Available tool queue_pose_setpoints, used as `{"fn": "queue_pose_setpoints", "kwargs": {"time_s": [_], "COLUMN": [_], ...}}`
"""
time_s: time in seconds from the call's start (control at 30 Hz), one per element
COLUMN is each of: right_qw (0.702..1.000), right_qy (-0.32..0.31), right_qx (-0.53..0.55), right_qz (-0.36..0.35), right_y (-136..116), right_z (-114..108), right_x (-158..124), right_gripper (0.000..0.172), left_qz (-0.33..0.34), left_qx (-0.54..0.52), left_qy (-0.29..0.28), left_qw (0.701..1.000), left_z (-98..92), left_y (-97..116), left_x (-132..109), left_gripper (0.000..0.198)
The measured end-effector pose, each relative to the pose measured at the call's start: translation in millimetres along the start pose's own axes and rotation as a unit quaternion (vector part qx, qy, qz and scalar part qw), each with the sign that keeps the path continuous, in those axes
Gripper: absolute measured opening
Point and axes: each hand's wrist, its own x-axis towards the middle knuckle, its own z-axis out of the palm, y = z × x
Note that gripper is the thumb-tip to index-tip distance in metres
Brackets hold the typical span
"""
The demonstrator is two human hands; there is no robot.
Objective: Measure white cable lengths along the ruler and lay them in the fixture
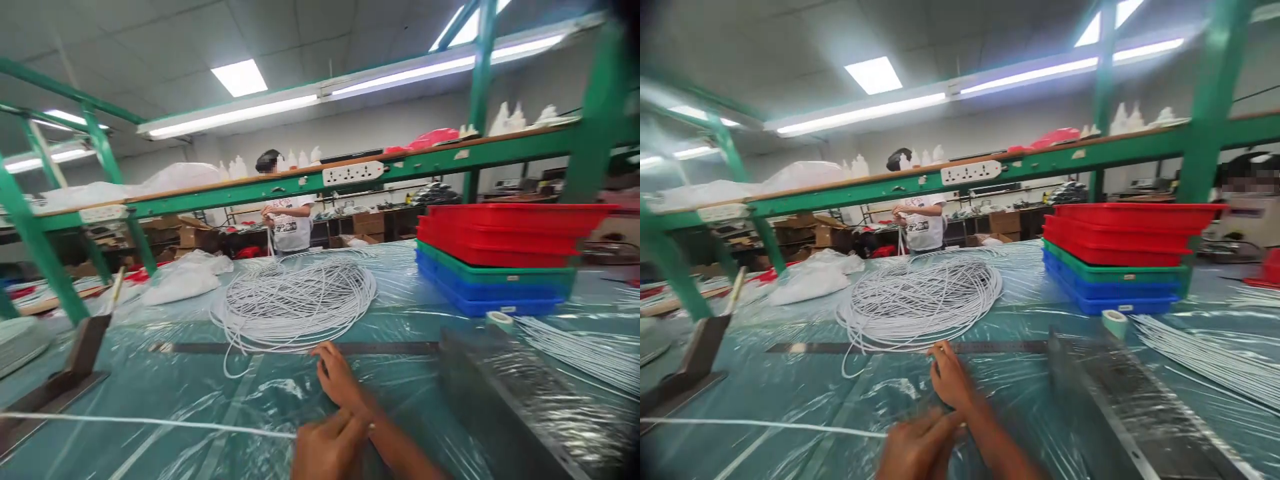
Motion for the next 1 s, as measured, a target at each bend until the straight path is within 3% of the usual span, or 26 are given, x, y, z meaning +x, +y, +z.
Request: {"fn": "queue_pose_setpoints", "kwargs": {"time_s": [0.07,0.13,0.23,0.3,0.47,0.6,0.77,1.0], "right_qw": [1.0,1.0,1.0,1.0,0.999,0.999,0.998,0.998], "right_qy": [0.002,0.002,-0.002,-0.007,-0.019,-0.033,-0.037,-0.038], "right_qx": [-0.007,-0.012,-0.008,-0.009,-0.029,-0.033,-0.043,-0.048], "right_qz": [0.0,0.001,0.009,0.015,0.024,0.028,0.025,0.035], "right_y": [3,5,6,7,6,3,2,0], "right_z": [1,2,3,3,2,-1,-2,-2], "right_x": [2,3,2,1,1,1,0,0], "right_gripper": [0.036,0.037,0.037,0.038,0.04,0.037,0.036,0.035], "left_qz": [-0.039,-0.063,-0.038,-0.02,-0.02,-0.023,-0.028,-0.021], "left_qx": [-0.011,-0.003,-0.036,-0.057,-0.052,-0.059,-0.035,-0.028], "left_qy": [-0.109,-0.16,-0.192,-0.238,-0.314,-0.296,-0.325,-0.286], "left_qw": [0.993,0.985,0.98,0.97,0.948,0.953,0.945,0.958], "left_z": [25.7,40.1,44.7,42.3,42.2,49.0,50.9,57.2], "left_y": [20,43,77,93,101,98,103,100], "left_x": [44,84,128,144,152,146,146,144], "left_gripper": [0.017,0.008,0.014,0.016,0.024,0.022,0.033,0.043]}}
